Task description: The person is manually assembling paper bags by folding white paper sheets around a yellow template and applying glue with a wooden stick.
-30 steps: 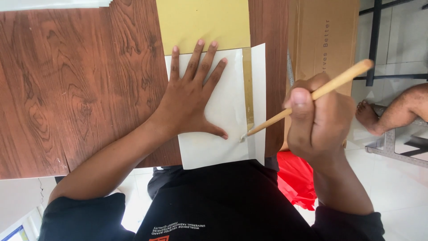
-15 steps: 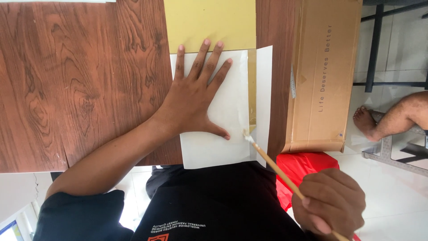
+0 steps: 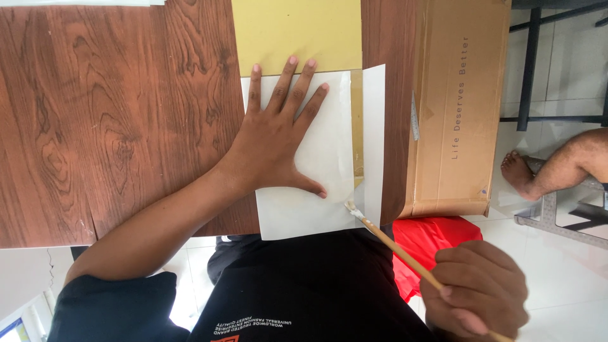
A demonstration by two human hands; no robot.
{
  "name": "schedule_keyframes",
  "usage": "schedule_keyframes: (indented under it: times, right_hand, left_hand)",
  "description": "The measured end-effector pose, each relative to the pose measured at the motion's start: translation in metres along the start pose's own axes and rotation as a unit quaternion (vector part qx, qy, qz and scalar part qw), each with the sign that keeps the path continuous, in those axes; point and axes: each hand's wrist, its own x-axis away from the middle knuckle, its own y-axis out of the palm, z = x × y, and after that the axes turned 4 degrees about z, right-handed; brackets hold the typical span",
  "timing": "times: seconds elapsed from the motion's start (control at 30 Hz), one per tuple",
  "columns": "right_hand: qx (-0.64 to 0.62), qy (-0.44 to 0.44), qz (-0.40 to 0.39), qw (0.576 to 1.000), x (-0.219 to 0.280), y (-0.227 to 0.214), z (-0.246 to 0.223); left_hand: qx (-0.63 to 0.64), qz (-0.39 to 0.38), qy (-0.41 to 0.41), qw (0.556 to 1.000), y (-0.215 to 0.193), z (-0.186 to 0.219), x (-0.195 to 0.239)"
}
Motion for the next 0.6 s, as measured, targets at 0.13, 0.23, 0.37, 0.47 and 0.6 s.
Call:
schedule_keyframes:
  times: [0.13,0.23,0.37,0.47,0.6]
  right_hand:
    - [0.007,0.119,0.083,0.989,-0.012,0.007,0.007]
    - [-0.039,0.119,0.052,0.991,-0.029,0.016,0.017]
    - [-0.037,0.047,0.195,0.979,-0.057,0.025,0.055]
    - [0.091,-0.100,0.209,0.968,-0.086,0.023,0.114]
    - [-0.074,0.031,0.205,0.975,-0.145,0.085,0.138]
  left_hand:
    - [-0.002,-0.002,0.001,1.000,-0.001,0.001,0.000]
    - [-0.001,0.013,0.010,1.000,0.001,0.002,0.001]
    - [-0.027,0.032,0.012,0.999,0.006,-0.002,0.000]
    - [-0.062,0.059,0.006,0.996,0.003,0.000,0.001]
    - [-0.057,0.114,0.004,0.992,0.000,-0.002,-0.002]
